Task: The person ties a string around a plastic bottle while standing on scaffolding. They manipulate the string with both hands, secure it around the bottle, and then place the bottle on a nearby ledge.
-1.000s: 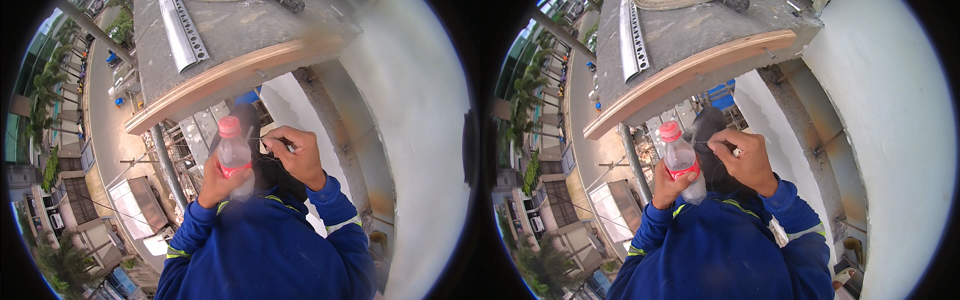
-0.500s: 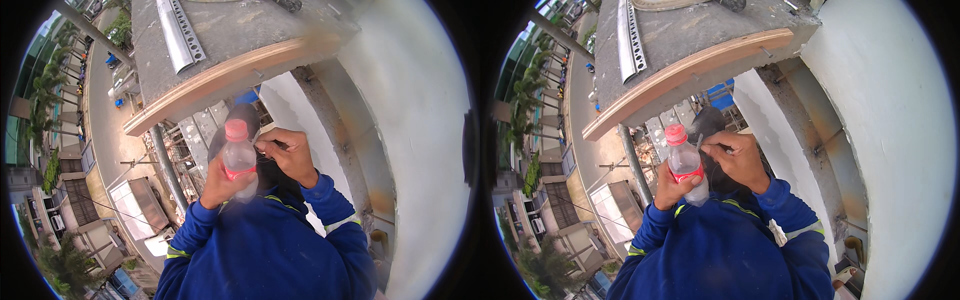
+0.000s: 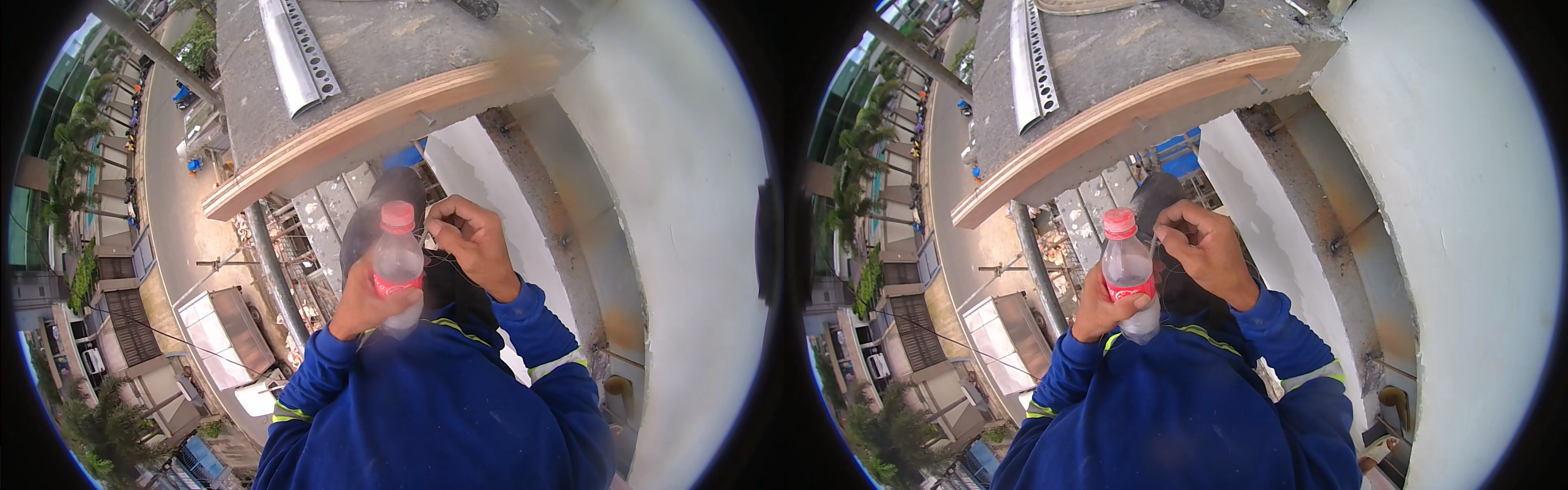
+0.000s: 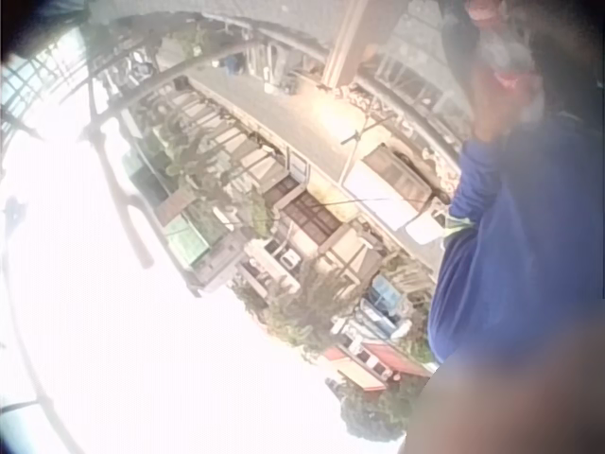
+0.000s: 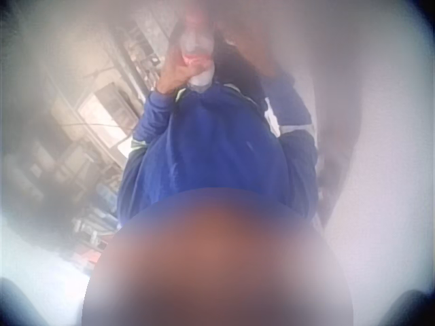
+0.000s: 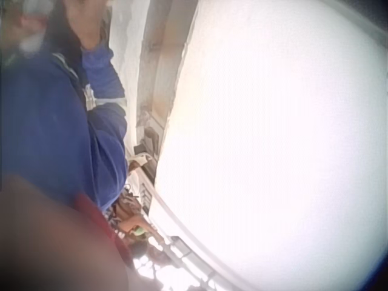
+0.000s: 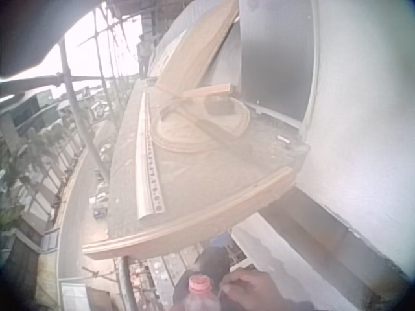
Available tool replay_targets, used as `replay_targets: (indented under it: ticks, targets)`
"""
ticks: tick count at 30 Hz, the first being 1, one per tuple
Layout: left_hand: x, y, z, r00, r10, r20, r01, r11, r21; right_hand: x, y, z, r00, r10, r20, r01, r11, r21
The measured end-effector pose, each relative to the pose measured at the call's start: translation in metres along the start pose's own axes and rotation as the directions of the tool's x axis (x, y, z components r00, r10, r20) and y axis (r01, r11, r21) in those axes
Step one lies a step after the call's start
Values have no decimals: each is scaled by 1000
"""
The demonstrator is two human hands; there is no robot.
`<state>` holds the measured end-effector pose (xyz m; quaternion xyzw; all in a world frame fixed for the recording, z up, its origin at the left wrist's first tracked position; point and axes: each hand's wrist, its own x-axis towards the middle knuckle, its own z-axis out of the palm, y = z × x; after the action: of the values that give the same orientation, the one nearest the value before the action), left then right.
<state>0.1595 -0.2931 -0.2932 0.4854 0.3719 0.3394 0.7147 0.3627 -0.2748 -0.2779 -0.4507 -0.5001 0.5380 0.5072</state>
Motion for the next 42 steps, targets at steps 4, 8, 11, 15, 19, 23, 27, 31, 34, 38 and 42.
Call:
replay_targets:
  ticks: [4,8,11,15,19,23,27,31,34,38,42]
  targets:
    - [-2,1,-5,998,6,60,9,970,-245,1,8,3,1000,12,-12,-12,1000,-14]
    - [1,2,-12,989,-7,146,20,996,-89,0,11,6,999,31,38,-24,987,-156]
    - [3,5,-18,979,-9,205,5,1000,20,1,10,5,993,84,82,-76,993,-90]
    - [6,9,-18,971,4,237,-22,997,73,1,3,1,975,174,136,-178,984,22]
    - [7,12,-15,960,37,279,-29,999,-33,4,-6,-1,983,177,58,-181,981,71]
    - [1,16,-15,949,50,312,-24,996,-86,13,-31,-9,995,84,-47,-84,996,1]
    - [-10,18,-16,950,92,297,-66,993,-96,40,-87,-23,934,-281,-222,296,955,37]
    - [-16,16,-19,964,70,258,-37,991,-130,99,-148,-31,842,-531,-93,421,756,-502]
    - [-19,18,-24,953,101,284,-46,980,-193,171,-159,-23,735,-574,361,379,-94,-921]
    - [-23,23,-28,957,182,224,-136,969,-207,240,-138,4,790,-546,281,254,-125,-959]
    - [-25,30,-32,970,201,136,-173,966,-194,220,-142,16,326,-793,514,510,-310,-802]
